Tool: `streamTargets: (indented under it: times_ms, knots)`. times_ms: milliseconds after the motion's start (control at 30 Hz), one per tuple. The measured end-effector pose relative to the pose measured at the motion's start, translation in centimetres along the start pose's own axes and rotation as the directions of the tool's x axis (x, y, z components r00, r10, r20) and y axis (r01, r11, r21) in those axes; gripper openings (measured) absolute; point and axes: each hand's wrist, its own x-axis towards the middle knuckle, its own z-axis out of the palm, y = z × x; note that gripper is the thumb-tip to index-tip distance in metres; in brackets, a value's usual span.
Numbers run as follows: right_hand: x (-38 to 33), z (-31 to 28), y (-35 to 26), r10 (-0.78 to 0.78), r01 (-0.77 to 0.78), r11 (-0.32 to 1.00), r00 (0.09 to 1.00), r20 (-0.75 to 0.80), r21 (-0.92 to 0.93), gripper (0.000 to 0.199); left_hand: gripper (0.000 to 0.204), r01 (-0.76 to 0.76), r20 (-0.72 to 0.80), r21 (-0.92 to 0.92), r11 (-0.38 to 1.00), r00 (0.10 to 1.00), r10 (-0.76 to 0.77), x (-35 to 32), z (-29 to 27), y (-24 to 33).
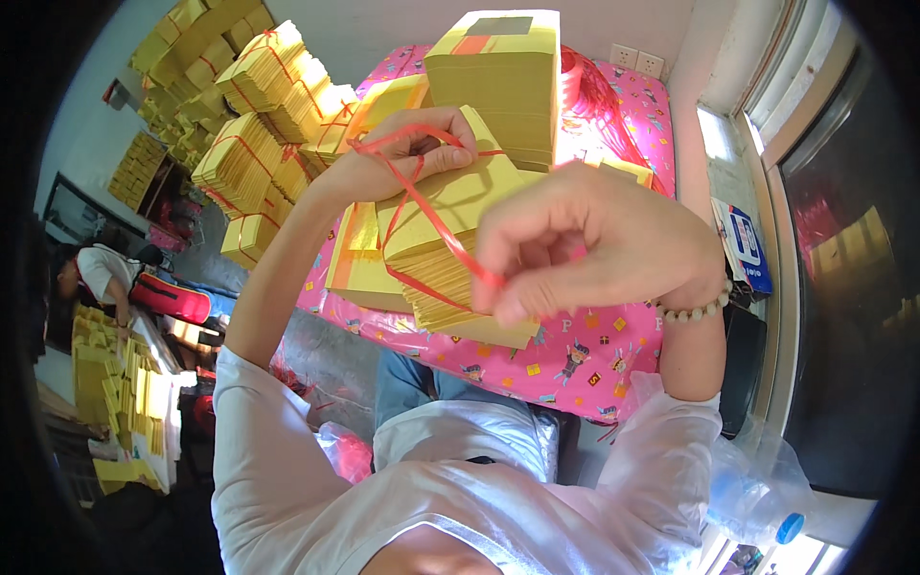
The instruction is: The person stacks yellow paper sheets into neat piles and secures them with red ribbons. They align the sheets, wrap the ribbon around the stack, and tie a knot to complete the bundle.
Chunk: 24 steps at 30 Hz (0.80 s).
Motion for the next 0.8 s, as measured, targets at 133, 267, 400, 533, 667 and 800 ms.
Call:
streamTargets:
  times_ms: [133, 267, 400, 533, 667, 800]
  knots:
    - [0.8, -0.9, 0.2, -0.134, 0.175, 0.984, 0.871, 0.472, -0.043, 0.013, 0.012, -0.098, 0.015, -0.077, 0.992, 0.995, 0.099, 0.5, 0.3, -1.1]
    - [2.7, -0.7, 1.1, -0.520, 0.417, 0.854, 0.687, 0.508, 0.310, 0.013, 0.017, 0.030, -0.011, 0.015, 0.999, 0.999, -0.030, -0.8, -0.4, -1.7]
    - [1.9, 0.3, -2.0, -0.384, 0.394, 0.918, 0.908, -0.167, 0.034, 0.011, 0.017, -0.090, -0.082, -0.036, 0.995, 0.993, 0.086, 0.1, 0.7, -0.9]
    - [7.7, -1.9, -4.4, -0.376, 0.545, 0.800, 0.782, -0.498, 0.252, 0.028, 0.024, -0.116, -0.079, 0.092, 0.989, 0.989, 0.124, 0.2, 0.2, -2.4]
    - [12.2, -9.8, -1.3, -0.371, 0.633, 0.774, 0.411, -0.832, -0.032, 0.025, 0.023, -0.046, -0.022, -0.026, 0.999, 0.999, 0.045, 0.2, 0.0, -1.7]
    - [10.6, -13.3, 5.0, -0.043, 0.239, 0.962, 0.605, -0.795, 0.130, 0.030, 0.023, 0.025, -0.020, -0.056, 0.998, 0.999, -0.026, 0.3, 0.2, -1.3]
